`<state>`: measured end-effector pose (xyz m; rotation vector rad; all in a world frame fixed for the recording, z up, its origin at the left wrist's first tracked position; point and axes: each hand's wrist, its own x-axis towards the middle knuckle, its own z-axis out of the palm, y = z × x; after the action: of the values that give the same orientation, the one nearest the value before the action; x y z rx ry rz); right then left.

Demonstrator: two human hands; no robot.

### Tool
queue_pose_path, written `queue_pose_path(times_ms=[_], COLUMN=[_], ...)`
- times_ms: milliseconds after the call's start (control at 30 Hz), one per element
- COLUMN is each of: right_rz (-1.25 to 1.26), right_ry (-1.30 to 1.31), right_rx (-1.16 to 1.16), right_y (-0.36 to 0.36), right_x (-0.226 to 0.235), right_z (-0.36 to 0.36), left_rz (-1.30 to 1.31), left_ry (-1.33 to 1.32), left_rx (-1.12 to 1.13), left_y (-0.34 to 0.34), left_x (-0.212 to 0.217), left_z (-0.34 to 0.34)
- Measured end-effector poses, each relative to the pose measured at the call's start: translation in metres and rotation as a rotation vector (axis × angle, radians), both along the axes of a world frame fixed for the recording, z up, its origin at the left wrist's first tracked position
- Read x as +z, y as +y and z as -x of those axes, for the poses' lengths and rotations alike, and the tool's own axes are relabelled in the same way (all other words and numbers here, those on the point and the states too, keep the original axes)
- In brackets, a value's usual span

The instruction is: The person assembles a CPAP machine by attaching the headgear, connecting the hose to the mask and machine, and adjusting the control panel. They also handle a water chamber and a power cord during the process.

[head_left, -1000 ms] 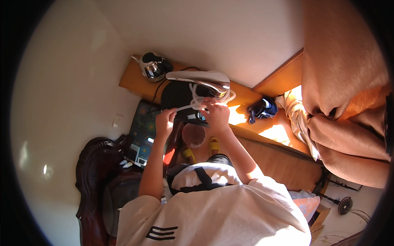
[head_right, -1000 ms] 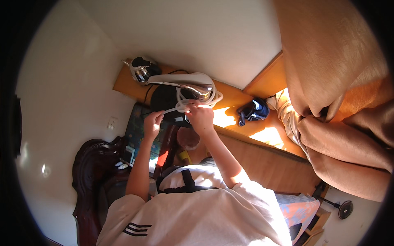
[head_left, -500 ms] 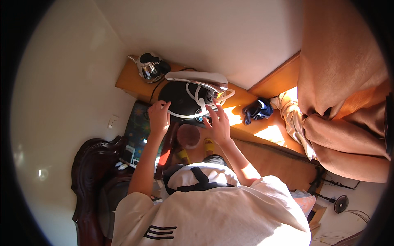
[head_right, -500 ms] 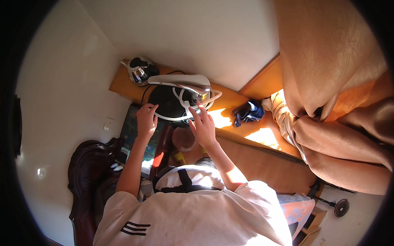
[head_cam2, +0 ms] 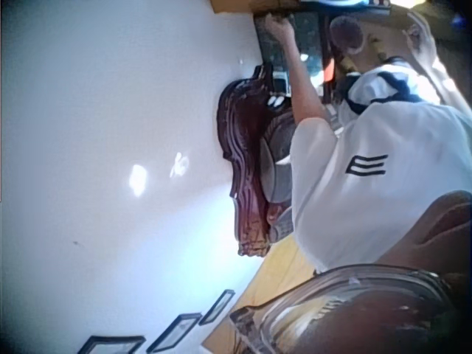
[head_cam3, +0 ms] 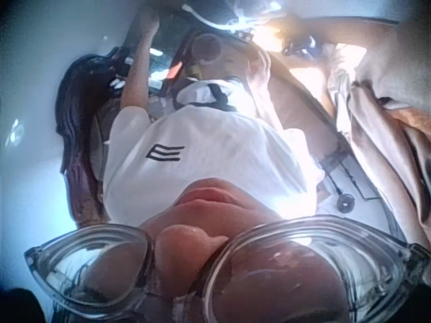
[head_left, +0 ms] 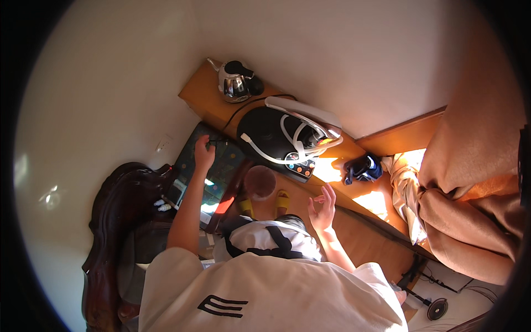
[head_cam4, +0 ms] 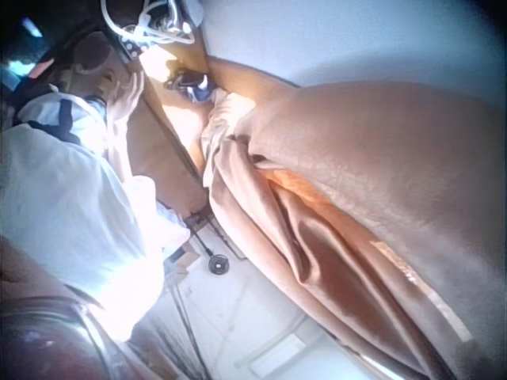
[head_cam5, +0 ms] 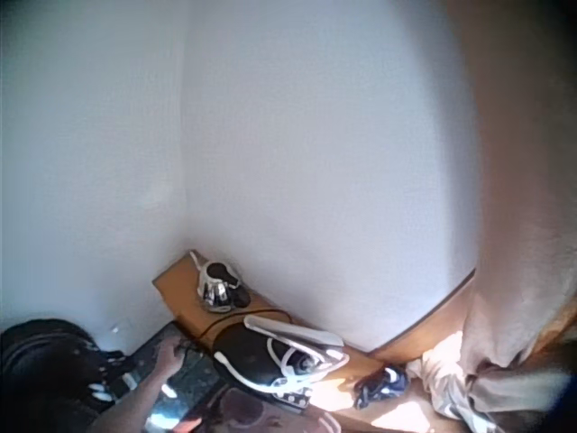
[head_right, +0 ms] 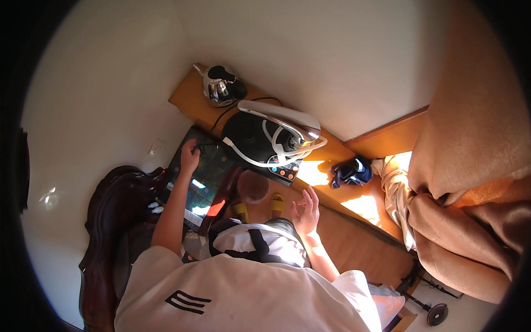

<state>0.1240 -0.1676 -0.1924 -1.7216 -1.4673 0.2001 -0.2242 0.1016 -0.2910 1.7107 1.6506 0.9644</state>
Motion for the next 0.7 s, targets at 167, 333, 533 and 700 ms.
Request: queue_pose_path(times_ms=[167, 333, 533, 700], right_rz=[0.081, 0.140, 0.152, 0.059], right_ry=[0.030, 0.086, 0.019, 0.062], right_rx=[0.076, 0.100, 0.113, 0.229], right_y=[0.002, 0.004, -0.008, 0.010], right_x=[0.000, 0.009, 0.006, 0.026], right_z=[0.013, 0.021, 0.016, 0.032], left_rz=[-0.002, 0.389, 0.199, 0.331], left_ry=[0.223, 0.256, 0.083, -0.440], left_rx=[-0.134, -0.288, -0.178, 0.043], left_y=[0.035, -0.012, -0.096, -0.108], left_x=[-0.041, -0.118, -0.041, 0.049], left_z=[-0.021, 0.010, 0.033, 0.035])
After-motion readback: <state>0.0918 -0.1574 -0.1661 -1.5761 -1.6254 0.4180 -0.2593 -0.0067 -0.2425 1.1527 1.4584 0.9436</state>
